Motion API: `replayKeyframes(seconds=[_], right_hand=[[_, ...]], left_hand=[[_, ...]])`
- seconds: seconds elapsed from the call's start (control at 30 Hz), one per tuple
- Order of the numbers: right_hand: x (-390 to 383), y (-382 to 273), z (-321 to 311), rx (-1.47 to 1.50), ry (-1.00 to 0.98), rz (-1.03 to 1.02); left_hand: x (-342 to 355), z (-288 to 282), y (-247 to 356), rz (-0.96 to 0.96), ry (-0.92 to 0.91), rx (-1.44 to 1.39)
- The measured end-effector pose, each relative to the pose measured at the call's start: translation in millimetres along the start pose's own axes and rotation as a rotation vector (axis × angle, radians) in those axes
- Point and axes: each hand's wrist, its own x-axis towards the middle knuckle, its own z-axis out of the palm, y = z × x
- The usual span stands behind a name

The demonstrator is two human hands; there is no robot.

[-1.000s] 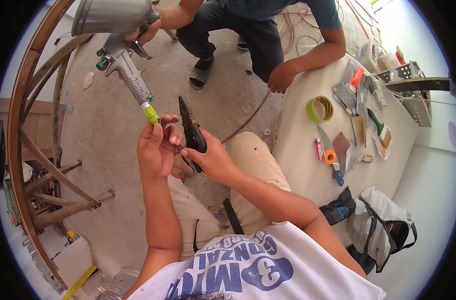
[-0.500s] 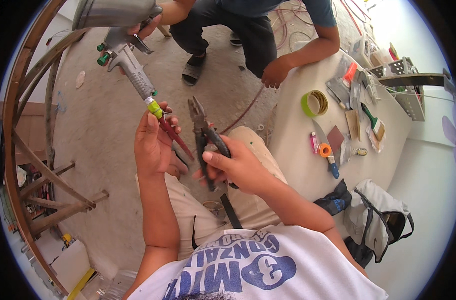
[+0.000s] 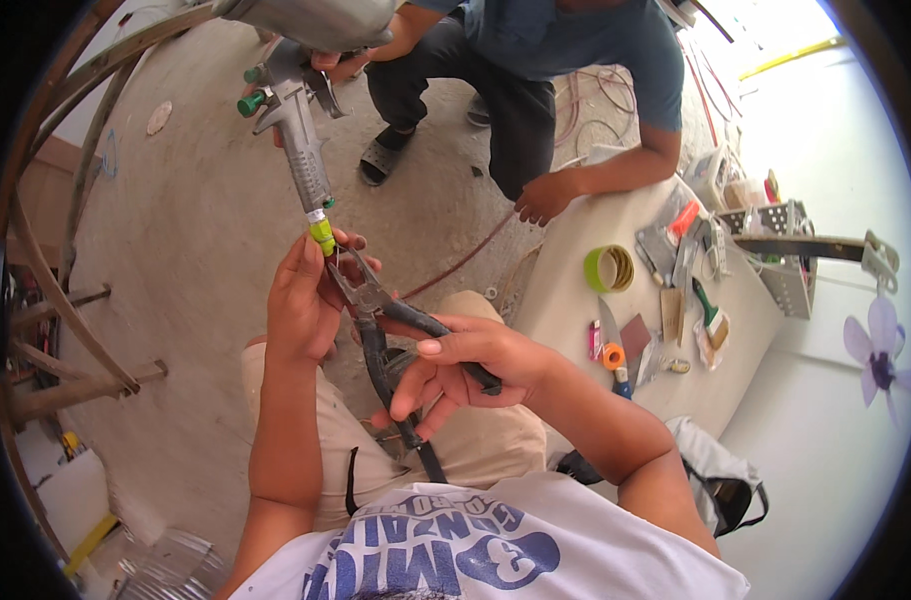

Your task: The person secures a green connector onto a red hose using pliers. They repeatedly tighten the connector and adjust the hose while another person holds a spray gun nearby.

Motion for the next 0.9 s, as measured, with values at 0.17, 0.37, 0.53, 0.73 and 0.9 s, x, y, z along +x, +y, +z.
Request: replayKeyframes(seconds=[0.17,0.37,0.53,0.73,0.9], right_hand=[[6,-1,-48,0.080,-0.206,0.081],[24,-7,-81,0.177,-0.398,0.204],[38,-3,-92,0.305,-0.529,0.286],[58,27,-100,0.568,-0.777,0.261],[63,23,-99,0.562,-0.795,0.272]], left_hand=[[0,-7,3,-0.049,-0.060,-0.063],[-1,-25,6,-0.095,-0.083,-0.064],[2,-30,5,-0.132,-0.131,-0.162],[5,-27,3,-0.078,-0.154,-0.260],[2,-34,3,-0.077,-0.177,-0.332]])
